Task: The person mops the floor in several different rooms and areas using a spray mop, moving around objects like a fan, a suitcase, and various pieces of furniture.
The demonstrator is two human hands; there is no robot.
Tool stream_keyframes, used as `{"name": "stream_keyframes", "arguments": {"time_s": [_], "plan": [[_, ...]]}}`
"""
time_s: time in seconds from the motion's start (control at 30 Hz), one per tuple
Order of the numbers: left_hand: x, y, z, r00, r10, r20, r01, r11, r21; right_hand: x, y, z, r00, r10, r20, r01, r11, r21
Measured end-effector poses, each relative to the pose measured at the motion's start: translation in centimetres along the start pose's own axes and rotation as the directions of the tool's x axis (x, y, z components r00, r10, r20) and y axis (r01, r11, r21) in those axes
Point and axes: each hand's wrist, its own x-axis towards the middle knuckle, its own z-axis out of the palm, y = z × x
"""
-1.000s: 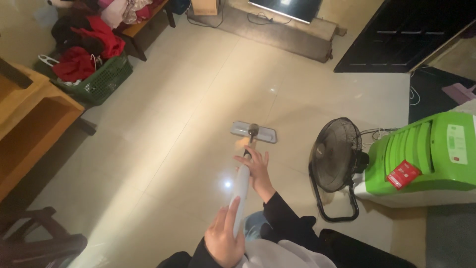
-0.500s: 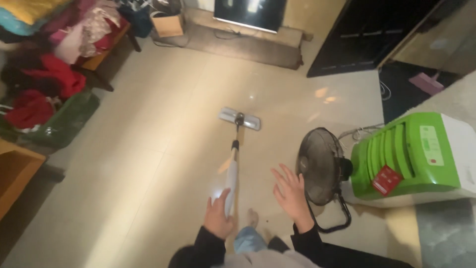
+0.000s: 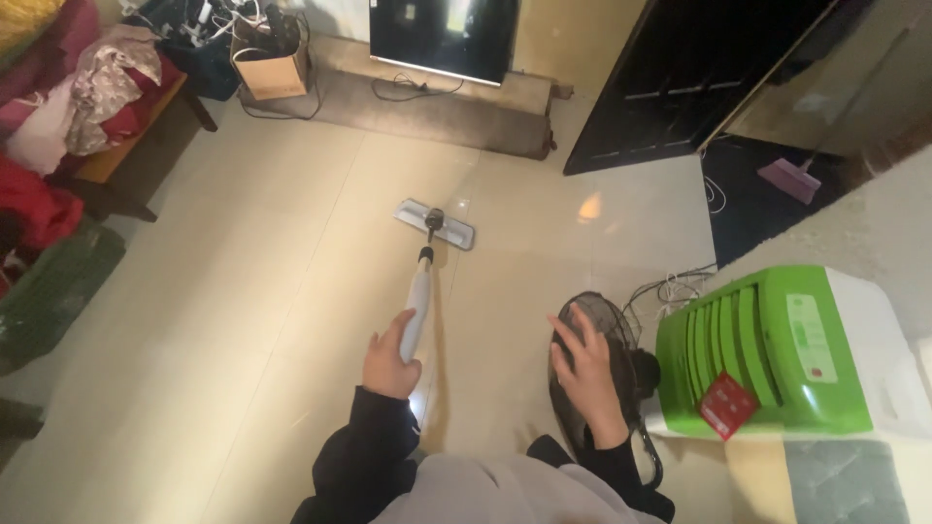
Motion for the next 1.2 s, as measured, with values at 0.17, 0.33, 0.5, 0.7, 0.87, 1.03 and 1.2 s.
{"name": "stream_keyframes", "arguments": {"time_s": [0.17,0.33,0.5,0.7,0.87,1.03,1.2], "plan": [[6.5,-2.5,1.4,0.989,-0.150,0.008,0.150,0.989,0.008,4.3,2.4,3.8,0.995,0.019,0.098,-0.022,0.999,0.037],[13.3,-5.8,3.7,0.973,-0.233,0.002,0.233,0.972,-0.042,10.7,4.2,8.0,0.978,-0.011,0.207,-0.013,0.994,0.112],[22.0,-8.2,5.0,0.985,-0.174,-0.019,0.172,0.982,-0.074,19.0,4.3,11.3,0.984,-0.034,0.177,0.012,0.993,0.121],[31.5,-7.8,3.8,0.982,-0.189,0.012,0.189,0.975,-0.115,26.2,3.5,13.7,0.989,0.011,0.147,-0.033,0.989,0.143],[37.0,-8.3,2.6,0.959,-0.262,0.112,0.277,0.949,-0.151,29.2,3.8,15.6,0.992,0.007,0.125,-0.021,0.994,0.107],[40.4,-10.3,2.6,0.991,-0.135,0.002,0.135,0.987,-0.084,30.1,4.0,17.0,0.991,0.014,0.132,-0.031,0.991,0.127],[41.0,-12.2,3.0,0.991,-0.135,0.014,0.135,0.988,-0.068,29.5,3.7,17.8,0.984,0.016,0.178,-0.044,0.987,0.153]]}}
